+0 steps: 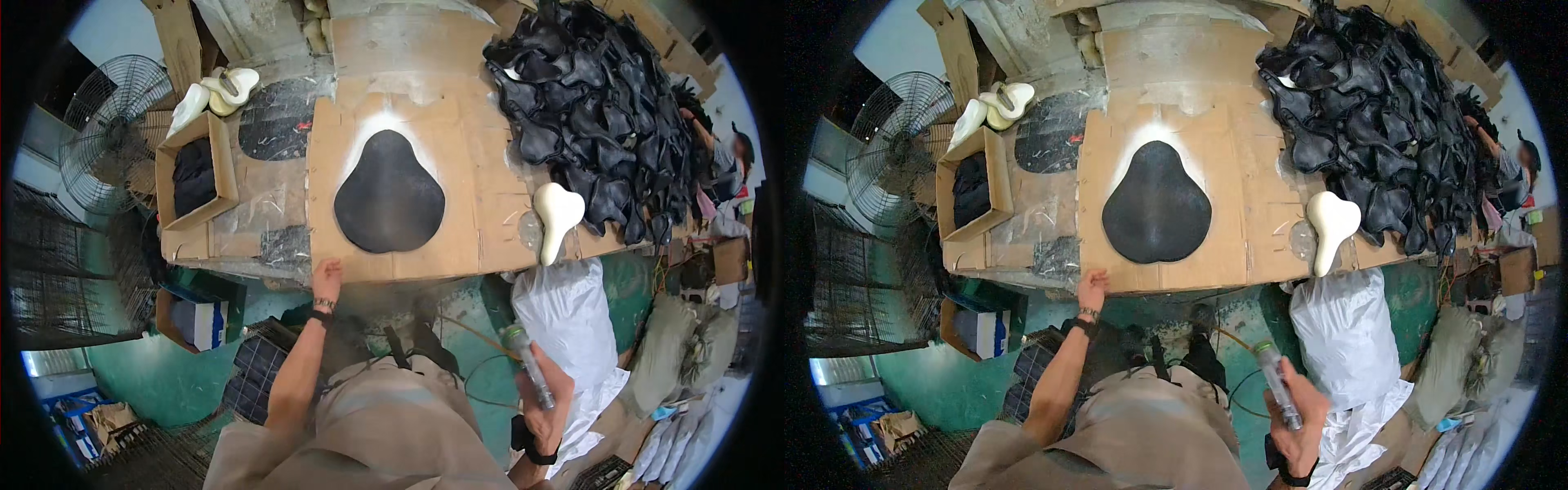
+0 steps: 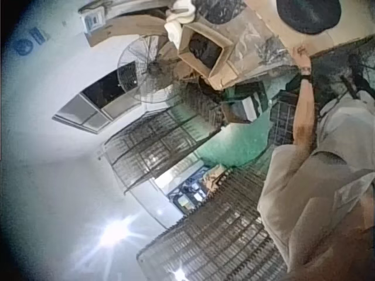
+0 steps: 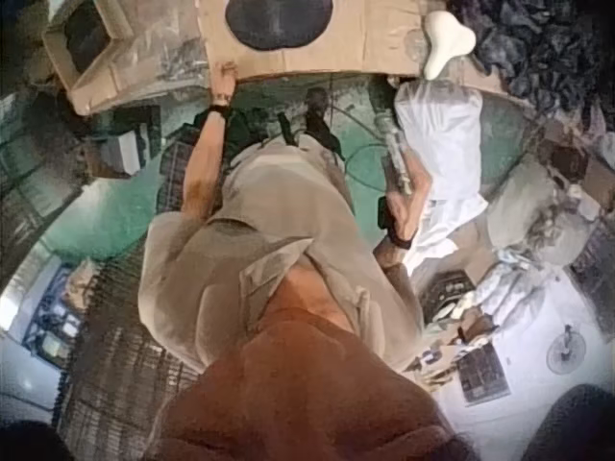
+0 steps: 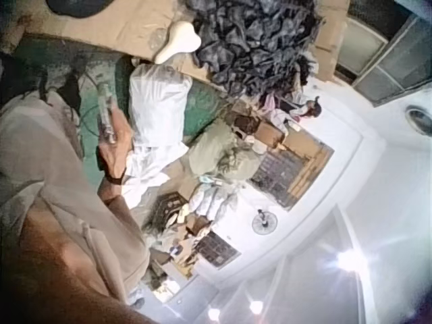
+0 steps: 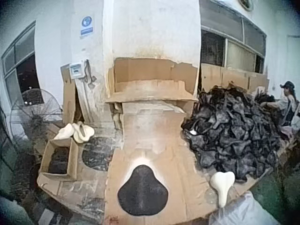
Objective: Sorting and stacking bicycle seat covers or cushions on a drying rack.
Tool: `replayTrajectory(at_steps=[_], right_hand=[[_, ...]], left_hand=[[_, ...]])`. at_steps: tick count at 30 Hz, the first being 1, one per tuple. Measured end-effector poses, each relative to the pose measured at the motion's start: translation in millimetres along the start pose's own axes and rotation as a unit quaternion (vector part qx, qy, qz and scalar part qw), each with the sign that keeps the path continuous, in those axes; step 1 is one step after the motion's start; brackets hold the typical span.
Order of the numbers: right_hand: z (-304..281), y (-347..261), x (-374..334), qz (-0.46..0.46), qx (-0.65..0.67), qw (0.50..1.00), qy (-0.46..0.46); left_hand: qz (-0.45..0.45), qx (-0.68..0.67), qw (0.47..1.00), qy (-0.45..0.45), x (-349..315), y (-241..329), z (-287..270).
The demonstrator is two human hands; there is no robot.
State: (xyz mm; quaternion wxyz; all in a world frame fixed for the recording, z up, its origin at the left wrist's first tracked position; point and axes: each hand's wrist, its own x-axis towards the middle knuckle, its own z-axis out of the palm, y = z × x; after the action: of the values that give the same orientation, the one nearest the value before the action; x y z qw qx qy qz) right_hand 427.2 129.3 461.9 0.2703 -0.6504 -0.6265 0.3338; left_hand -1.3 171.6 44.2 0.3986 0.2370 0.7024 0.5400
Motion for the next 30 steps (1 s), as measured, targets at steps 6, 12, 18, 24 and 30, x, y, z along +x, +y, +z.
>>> replayTrajectory(at_steps=[6,12,18,24,30], right_hand=[[22.4,-16.8,2.2,-0.067,0.028,0.997,-0.025],[-9.4,0.5,2.1,-0.08,0.036,0.994,-0.064],[-20.7,28.6,-3.7,0.028,0.011,0.999,-0.016],[-11.9,16.6,16.3,-0.013,0.045,0.998,-0.033],[-3.6,34.3,42.5,-0.021,0.05,0.996,-0.072]], left_hand=[[0.121,0.144,0.974,0.128,44.5,47.1,51.3],[0.092,0.34,0.931,0.094,49.7,67.3,83.3],[0.109,0.447,0.884,0.089,40.7,93.8,96.2],[-0.001,-0.007,0.988,0.151,59.7,84.5,103.3],[-0.217,-0.465,0.858,-0.003,107.8,139.4,132.6]])
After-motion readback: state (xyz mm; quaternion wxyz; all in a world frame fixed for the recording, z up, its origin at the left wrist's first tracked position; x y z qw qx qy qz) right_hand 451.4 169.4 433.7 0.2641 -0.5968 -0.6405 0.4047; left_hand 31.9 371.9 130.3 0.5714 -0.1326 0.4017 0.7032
